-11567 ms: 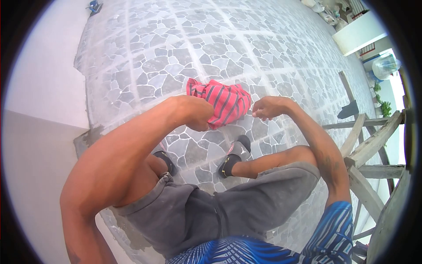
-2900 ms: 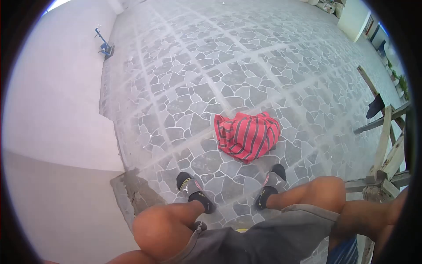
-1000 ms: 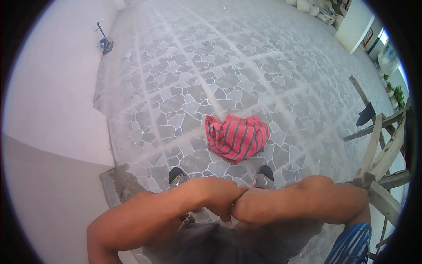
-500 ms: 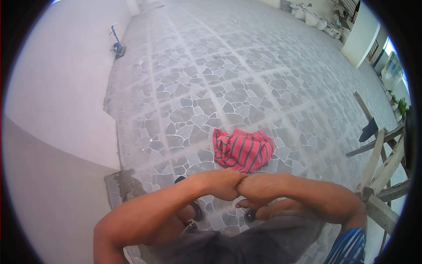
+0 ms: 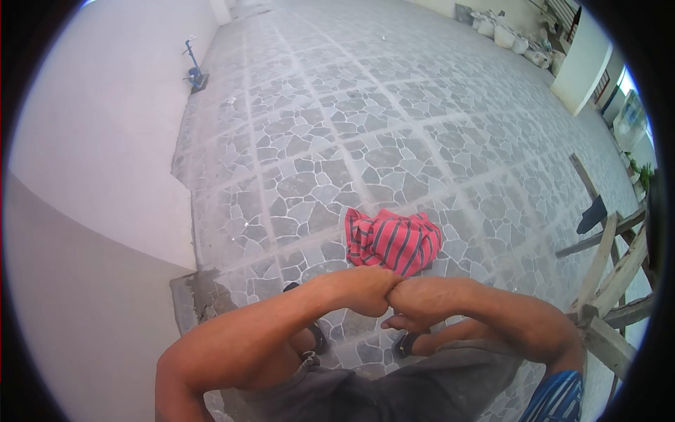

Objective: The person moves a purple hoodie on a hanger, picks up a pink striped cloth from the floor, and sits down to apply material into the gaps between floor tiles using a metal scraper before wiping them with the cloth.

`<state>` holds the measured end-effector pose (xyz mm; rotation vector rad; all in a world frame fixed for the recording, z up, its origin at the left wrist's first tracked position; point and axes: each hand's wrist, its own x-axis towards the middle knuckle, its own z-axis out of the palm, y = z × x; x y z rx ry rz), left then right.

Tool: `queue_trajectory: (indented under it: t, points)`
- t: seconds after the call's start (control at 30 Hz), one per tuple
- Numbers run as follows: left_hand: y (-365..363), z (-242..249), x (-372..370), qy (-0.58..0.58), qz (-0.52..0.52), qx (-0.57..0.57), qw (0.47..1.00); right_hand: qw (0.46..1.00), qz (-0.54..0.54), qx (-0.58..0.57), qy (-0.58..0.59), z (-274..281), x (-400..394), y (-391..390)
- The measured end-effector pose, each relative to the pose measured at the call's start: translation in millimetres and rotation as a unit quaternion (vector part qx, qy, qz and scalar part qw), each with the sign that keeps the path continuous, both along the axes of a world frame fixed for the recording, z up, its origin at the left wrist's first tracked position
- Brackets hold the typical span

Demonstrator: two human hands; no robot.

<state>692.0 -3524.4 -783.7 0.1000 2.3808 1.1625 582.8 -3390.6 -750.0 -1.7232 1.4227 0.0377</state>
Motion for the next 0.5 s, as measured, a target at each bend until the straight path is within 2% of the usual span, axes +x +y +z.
queue_trajectory:
  t: [0.13, 0.23, 0.5]
  points:
    - [-0.9, -0.8, 0.8, -0.001, 0.002, 0.002, 1.0, 0.999, -0.004, -0.03, -0.012, -5.6, 0.9, 0.8]
    - [-2.3, -0.8, 2.4, 0.016, -0.001, -0.002, 1.0, 1.0, -0.005, 0.014, 0.007, 7.8, 3.4, -4.0]
    - [-5.2, -1.4, 3.6, -0.003, -0.004, 0.007, 1.0, 1.0, -0.001, 0.022, 0.007, 9.9, 5.4, -7.4]
